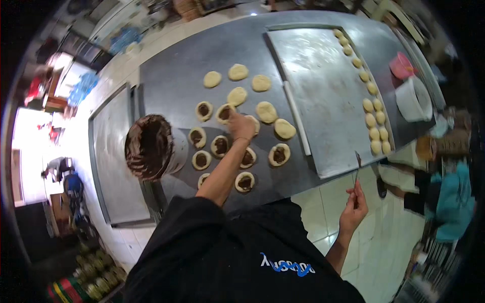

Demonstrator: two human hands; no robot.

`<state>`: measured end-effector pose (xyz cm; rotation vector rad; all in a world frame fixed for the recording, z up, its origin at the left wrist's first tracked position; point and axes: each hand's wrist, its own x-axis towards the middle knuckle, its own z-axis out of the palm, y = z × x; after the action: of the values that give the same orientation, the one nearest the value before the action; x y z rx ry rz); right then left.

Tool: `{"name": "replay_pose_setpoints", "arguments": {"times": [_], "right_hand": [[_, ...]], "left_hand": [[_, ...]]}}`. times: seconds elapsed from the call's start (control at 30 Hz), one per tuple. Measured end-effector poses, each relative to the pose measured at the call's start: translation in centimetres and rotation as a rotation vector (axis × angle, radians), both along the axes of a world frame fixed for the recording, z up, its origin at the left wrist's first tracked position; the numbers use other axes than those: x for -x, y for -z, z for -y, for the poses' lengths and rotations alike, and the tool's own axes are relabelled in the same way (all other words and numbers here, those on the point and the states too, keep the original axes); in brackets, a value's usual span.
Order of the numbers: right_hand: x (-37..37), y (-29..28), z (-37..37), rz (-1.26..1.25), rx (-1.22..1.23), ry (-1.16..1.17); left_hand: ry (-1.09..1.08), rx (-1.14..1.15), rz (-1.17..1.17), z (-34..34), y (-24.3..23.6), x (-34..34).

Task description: Rolling out dough and filling it with chocolate spread to make bread rolls.

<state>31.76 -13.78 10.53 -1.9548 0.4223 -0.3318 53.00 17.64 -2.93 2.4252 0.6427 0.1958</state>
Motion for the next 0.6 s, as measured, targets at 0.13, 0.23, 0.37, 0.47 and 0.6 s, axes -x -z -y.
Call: {"name": "replay_pose_setpoints", "arguments": {"times": [0.13, 0.23, 0.37, 0.47, 0.6], "right_hand": [[-3.4, 0.5, -1.9, 0.051, -0.046, -0.057], [-7.3, -2.0, -7.2, 0.036, -0.151, -0.156], [-12.2, -5.3, -19.5, 0.086, 0.003, -0.872], [-15.1, -7.8, -30.7, 0.221, 0.5, -1.397], [-19.4, -8.1, -42.5, 0.481, 1.331, -1.327]], "left_hand": [[0.463, 0.666, -0.323, -0.4, -5.3, 3.3], [0.617, 1.056, -0.086, -2.9, -10.7, 11.4], [0.131, 1.896, 0.032, -8.8, -14.9, 21.8], [-0.258, 2.083, 0.211, -13.9, -12.3, 28.2], [-0.335, 1.963, 0.331, -20.4, -9.6, 32.7]]}}
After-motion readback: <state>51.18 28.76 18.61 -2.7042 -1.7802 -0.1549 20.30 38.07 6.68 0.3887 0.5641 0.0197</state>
